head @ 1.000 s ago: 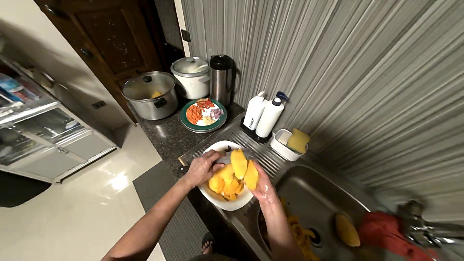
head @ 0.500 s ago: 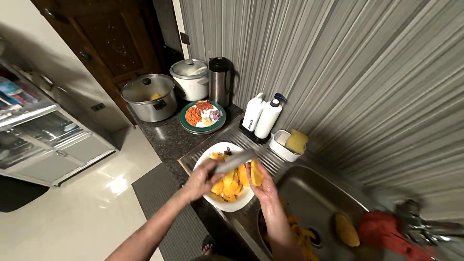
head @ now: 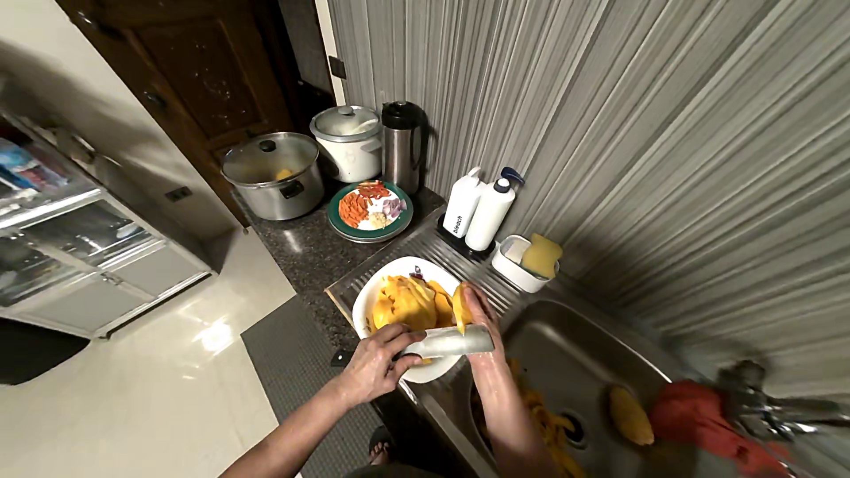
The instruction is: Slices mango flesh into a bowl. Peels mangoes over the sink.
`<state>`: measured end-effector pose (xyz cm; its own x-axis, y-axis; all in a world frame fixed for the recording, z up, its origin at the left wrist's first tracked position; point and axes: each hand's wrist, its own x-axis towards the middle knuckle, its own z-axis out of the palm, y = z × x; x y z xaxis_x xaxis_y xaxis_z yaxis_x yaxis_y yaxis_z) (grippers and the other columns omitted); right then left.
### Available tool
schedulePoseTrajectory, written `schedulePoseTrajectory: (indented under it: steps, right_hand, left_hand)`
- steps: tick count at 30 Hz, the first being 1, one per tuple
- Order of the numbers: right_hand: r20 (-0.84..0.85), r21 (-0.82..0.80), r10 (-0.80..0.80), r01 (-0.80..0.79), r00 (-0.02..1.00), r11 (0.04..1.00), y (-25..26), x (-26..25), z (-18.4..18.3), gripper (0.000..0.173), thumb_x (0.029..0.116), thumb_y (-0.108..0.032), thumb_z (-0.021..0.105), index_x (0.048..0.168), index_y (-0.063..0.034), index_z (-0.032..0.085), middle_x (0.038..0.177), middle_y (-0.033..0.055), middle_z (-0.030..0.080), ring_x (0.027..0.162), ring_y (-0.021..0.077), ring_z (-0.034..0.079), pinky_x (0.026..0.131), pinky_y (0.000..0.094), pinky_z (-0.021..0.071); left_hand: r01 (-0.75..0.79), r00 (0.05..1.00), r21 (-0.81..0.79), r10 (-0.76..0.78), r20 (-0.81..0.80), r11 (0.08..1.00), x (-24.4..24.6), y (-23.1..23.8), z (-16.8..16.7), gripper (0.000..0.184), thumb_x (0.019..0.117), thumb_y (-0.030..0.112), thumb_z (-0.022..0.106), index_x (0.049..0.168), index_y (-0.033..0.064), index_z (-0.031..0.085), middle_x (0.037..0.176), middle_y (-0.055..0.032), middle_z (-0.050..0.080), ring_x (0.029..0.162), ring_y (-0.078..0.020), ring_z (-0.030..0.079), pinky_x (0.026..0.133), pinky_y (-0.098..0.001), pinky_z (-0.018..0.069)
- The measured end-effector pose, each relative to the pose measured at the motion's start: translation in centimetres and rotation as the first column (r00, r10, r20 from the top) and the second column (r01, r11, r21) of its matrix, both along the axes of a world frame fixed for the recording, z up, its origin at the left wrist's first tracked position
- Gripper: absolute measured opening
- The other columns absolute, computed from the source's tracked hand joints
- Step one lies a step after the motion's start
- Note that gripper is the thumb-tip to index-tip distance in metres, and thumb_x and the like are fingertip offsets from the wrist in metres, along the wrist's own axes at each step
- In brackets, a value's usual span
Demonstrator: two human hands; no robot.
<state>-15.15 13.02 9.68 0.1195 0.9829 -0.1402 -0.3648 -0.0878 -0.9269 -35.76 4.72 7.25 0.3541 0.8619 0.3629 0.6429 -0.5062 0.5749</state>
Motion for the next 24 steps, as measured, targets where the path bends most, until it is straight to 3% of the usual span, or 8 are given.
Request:
schedulePoseTrajectory:
  steps: [7,14,17,18,19,20,21,24]
  right_hand:
    - [0.054,0.057,0.092,-0.095,0.994,0.994,-0.5,-1.7,-1.6,0.03,0.1068,-0.016,0.051,0.126,0.0026,0.062,0.114,0.0091,0.069,0.103,0.0077,0.065,0.093,0.026,0.0543]
    - [-0.049,0.084,0.037,-0.033,0.998,0.996,0.4,0.0,-1.6,0.026,0.1055,-0.012,0.052,0.123,0.0022,0.064,0.109,0.0053,0.071,0.099,0.0051,0.066,0.089,0.0241,0.056]
    - [-0.103,0.059,0.124,-0.118,0.987,0.991,0.0,-0.8,-2.5,0.031,0.1066,-0.009,0.046,0.133,0.0031,0.056,0.122,0.0086,0.067,0.108,0.0082,0.064,0.095,0.0273,0.0544]
    - [-0.176,0.024,0.141,-0.139,0.974,0.99,-0.3,-1.3,-2.7,0.033,0.1067,-0.007,0.041,0.136,0.0033,0.054,0.121,0.0083,0.067,0.106,0.0082,0.064,0.093,0.0267,0.055]
    - [-0.239,-0.056,0.117,-0.134,0.964,0.989,-0.7,-1.8,-2.4,0.03,0.1072,-0.007,0.04,0.131,0.0016,0.055,0.11,0.0066,0.069,0.092,0.0076,0.066,0.081,0.0251,0.0575]
    - [-0.26,-0.165,0.072,-0.117,0.963,0.979,-1.0,-2.3,-1.7,0.023,0.1081,-0.01,0.041,0.12,-0.001,0.058,0.09,0.0049,0.067,0.07,0.0069,0.063,0.061,0.0229,0.0555]
    - [-0.295,-0.226,0.074,-0.145,0.953,0.963,-1.1,-2.3,-1.2,0.021,0.1086,-0.015,0.044,0.117,-0.0031,0.058,0.083,0.0052,0.064,0.059,0.0079,0.059,0.051,0.0227,0.0515]
    - [-0.613,-0.152,0.19,-0.351,0.767,0.924,-0.4,-0.7,-2.0,0.031,0.1105,-0.024,0.035,0.124,-0.0102,0.058,0.079,0.0007,0.062,0.047,0.004,0.051,0.04,0.0172,0.0441]
  left_hand:
    - [0.031,0.998,-0.051,-0.033,-0.045,0.998,0.1,2.9,1.6,0.039,0.1032,0.045,0.057,0.133,0.021,0.067,0.124,-0.0047,0.068,0.113,-0.0163,0.066,0.095,-0.0396,0.057]
    - [0.014,0.998,-0.126,-0.021,-0.055,0.992,-1.2,4.0,1.5,0.041,0.103,0.047,0.056,0.134,0.0215,0.066,0.126,-0.0029,0.068,0.115,-0.0142,0.065,0.098,-0.0396,0.0558]
    - [0.009,0.999,-0.124,-0.015,-0.049,0.992,-0.3,4.5,2.0,0.04,0.1029,0.046,0.057,0.134,0.0224,0.066,0.124,-0.0035,0.068,0.114,-0.0155,0.066,0.097,-0.0408,0.0558]
    - [0.005,0.999,-0.119,-0.011,-0.047,0.993,0.0,4.8,2.2,0.04,0.1031,0.046,0.057,0.133,0.0216,0.066,0.125,-0.0039,0.068,0.114,-0.0161,0.066,0.098,-0.0413,0.0555]
    - [-0.003,0.999,-0.118,-0.002,-0.041,0.993,0.0,5.2,2.4,0.04,0.1034,0.045,0.056,0.133,0.0197,0.067,0.126,-0.0051,0.068,0.115,-0.0176,0.066,0.098,-0.0424,0.0549]
    - [-0.019,0.999,-0.126,0.015,-0.034,0.992,-0.3,5.7,2.5,0.041,0.1038,0.044,0.055,0.133,0.0178,0.067,0.127,-0.0063,0.068,0.117,-0.0191,0.065,0.1,-0.044,0.0539]
    - [-0.049,0.998,-0.15,0.044,-0.037,0.987,-0.9,6.2,2.6,0.042,0.1043,0.044,0.054,0.134,0.0172,0.066,0.13,-0.0068,0.067,0.119,-0.02,0.065,0.102,-0.0451,0.0528]
    - [-0.186,0.976,-0.245,0.15,-0.159,0.952,-3.7,7.5,2.4,0.047,0.1039,0.049,0.052,0.138,0.0183,0.063,0.133,-0.0102,0.065,0.118,-0.0269,0.065,0.1,-0.0527,0.0526]
